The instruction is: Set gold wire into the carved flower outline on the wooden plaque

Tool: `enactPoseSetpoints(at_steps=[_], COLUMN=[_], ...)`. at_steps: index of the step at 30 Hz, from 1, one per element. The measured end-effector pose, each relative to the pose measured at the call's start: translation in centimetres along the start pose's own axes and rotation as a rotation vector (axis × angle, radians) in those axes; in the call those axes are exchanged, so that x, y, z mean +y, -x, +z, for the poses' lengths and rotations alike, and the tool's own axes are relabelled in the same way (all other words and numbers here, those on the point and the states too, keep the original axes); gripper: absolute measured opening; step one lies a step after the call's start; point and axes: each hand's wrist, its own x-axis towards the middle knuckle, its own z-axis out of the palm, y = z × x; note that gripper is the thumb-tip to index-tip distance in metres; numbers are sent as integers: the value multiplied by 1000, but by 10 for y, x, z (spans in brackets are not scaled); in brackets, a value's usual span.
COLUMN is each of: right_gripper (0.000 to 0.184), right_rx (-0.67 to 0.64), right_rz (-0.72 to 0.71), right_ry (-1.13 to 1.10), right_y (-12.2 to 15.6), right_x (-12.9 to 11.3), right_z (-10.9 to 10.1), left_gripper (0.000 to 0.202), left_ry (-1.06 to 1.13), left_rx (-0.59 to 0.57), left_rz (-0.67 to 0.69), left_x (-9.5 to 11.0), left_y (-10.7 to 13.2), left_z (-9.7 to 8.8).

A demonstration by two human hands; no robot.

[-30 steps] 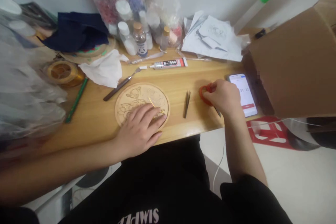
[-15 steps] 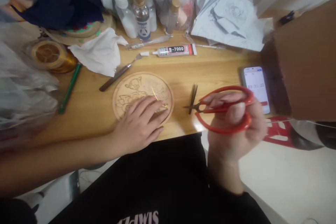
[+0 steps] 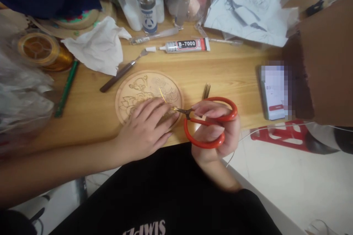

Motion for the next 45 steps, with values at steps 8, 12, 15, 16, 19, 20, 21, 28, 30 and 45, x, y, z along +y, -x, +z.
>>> enactPoseSetpoints(at_steps=[8,12,15,16,19,20,21,28,30,45], right_gripper=[26,26,22,22,23,24,25,25,25,35], right_rx=[53,10,-50,-64,-50,-29,-8,65,76,163], right_rz=[-48,-60,-46,-39,-15,-15,-19,32,43,-199], right_ry=[125,132,52,34,70,93,105,118,121,315], right_y=[4,4,5,5,5,5,5,4,4,3], right_x=[-2,2,1,1,-2,-2,-3,-9,-10,8], right_z=[8,5,1,1,2,4,5,12,12,18], left_gripper=[35,34,34,34,34,34,34,35,35,39], left_ry=[2,4,3,4,5,6,6,0,1,0], left_rx=[0,-4,-5,-5,-7,-7,-7,-1,-6,-49], left_rz=[-5,-7,-8,-8,-10,-11,-10,-14,-16,-37], left_x=[0,0,0,0,0,0,0,0,0,1], left_y=[0,0,0,0,0,0,0,1,1,2], left_z=[0,0,0,0,0,0,0,1,1,2])
